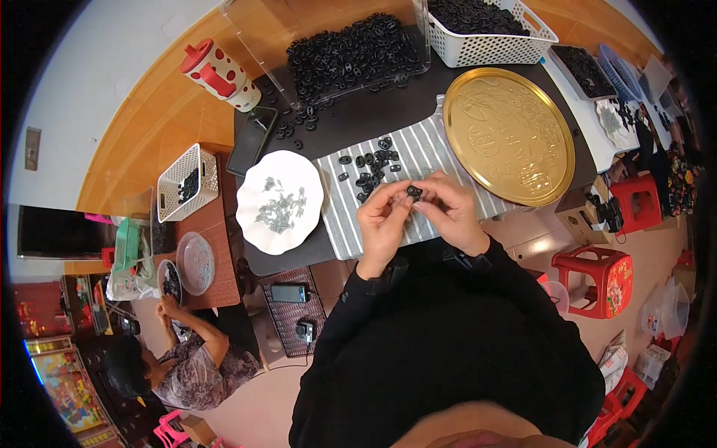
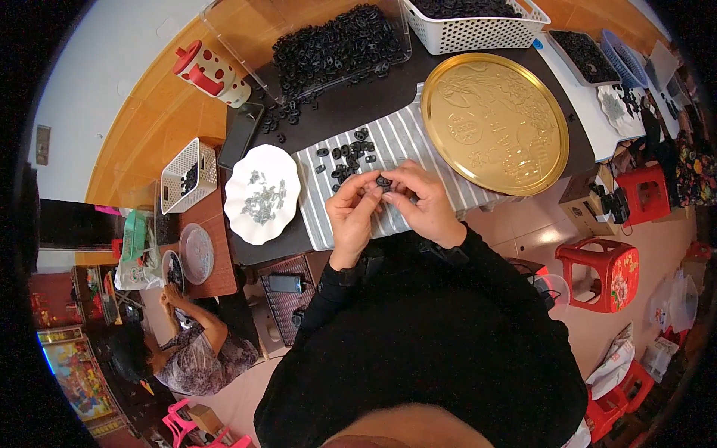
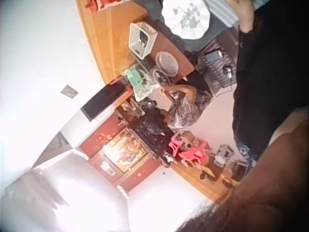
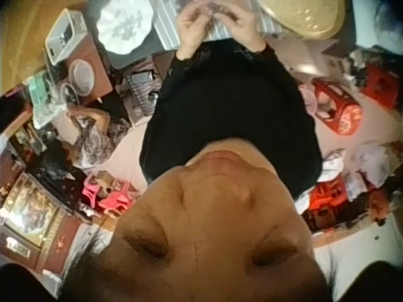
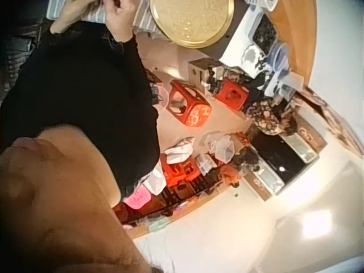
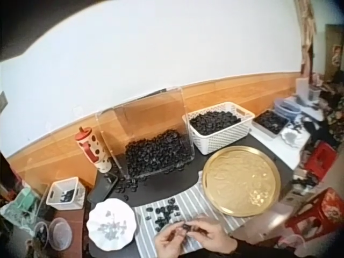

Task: Sorting small black rubber or plastic parts into a tray on a table.

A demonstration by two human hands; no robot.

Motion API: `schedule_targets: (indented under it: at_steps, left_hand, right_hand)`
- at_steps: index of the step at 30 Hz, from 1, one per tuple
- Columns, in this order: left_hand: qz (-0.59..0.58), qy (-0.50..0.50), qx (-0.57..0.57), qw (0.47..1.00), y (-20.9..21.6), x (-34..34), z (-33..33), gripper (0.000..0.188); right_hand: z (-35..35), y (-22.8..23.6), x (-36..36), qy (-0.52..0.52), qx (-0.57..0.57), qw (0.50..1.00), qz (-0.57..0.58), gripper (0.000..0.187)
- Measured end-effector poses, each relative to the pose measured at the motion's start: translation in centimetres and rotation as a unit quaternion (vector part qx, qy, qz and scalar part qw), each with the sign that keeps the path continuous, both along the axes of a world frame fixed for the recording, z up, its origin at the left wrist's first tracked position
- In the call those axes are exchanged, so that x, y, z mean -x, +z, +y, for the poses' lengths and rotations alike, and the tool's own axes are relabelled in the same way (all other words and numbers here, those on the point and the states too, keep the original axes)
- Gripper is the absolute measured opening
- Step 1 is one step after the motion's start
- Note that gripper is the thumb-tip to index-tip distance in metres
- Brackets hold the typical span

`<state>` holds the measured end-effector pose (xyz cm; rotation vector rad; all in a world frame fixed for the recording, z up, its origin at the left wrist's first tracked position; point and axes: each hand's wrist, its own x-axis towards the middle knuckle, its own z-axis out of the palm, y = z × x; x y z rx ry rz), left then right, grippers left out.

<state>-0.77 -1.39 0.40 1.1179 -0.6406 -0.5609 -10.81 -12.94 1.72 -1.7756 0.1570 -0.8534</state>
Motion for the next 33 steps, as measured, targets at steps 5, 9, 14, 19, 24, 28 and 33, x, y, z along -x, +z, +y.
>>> schedule_targets:
  at_steps: [5, 9, 14, 19, 24, 28, 33]
  left_hand:
    - [0.046, -0.039, 0.044, 0.997, -0.5, -0.4, 0.0, 0.030]
    - [0.040, -0.041, 0.039, 0.998, -0.5, -0.4, 0.0, 0.029]
    - [0.038, -0.037, 0.037, 0.998, -0.2, -0.2, -0.1, 0.028]
    - [0.040, -0.018, 0.033, 0.998, -0.2, 0.0, 0.0, 0.025]
    - [0.023, -0.007, 0.025, 0.999, 0.3, 0.3, 0.0, 0.023]
    - [0.002, 0.013, 0.006, 1.000, 0.3, 0.3, 0.2, 0.022]
    - [-0.005, 0.018, 0.010, 1.000, 0.0, 0.4, 0.1, 0.019]
  right_hand:
    - [0.3, 0.0, -0.2, -0.021, 0.035, 0.999, 0.006, 0.036]
    - [0.3, 0.2, -0.2, -0.024, 0.046, 0.999, 0.003, 0.036]
    - [0.4, 0.0, -0.3, -0.030, 0.062, 0.998, -0.003, 0.035]
    - [1.1, 0.8, -0.4, -0.039, 0.065, 0.997, 0.003, 0.028]
    - [1.3, 0.3, -0.5, -0.060, 0.081, 0.995, -0.005, 0.028]
    - [1.7, -0.2, -0.6, -0.071, 0.074, 0.995, -0.008, 0.027]
    - [1.6, -0.3, -0.6, -0.077, 0.093, 0.993, -0.010, 0.027]
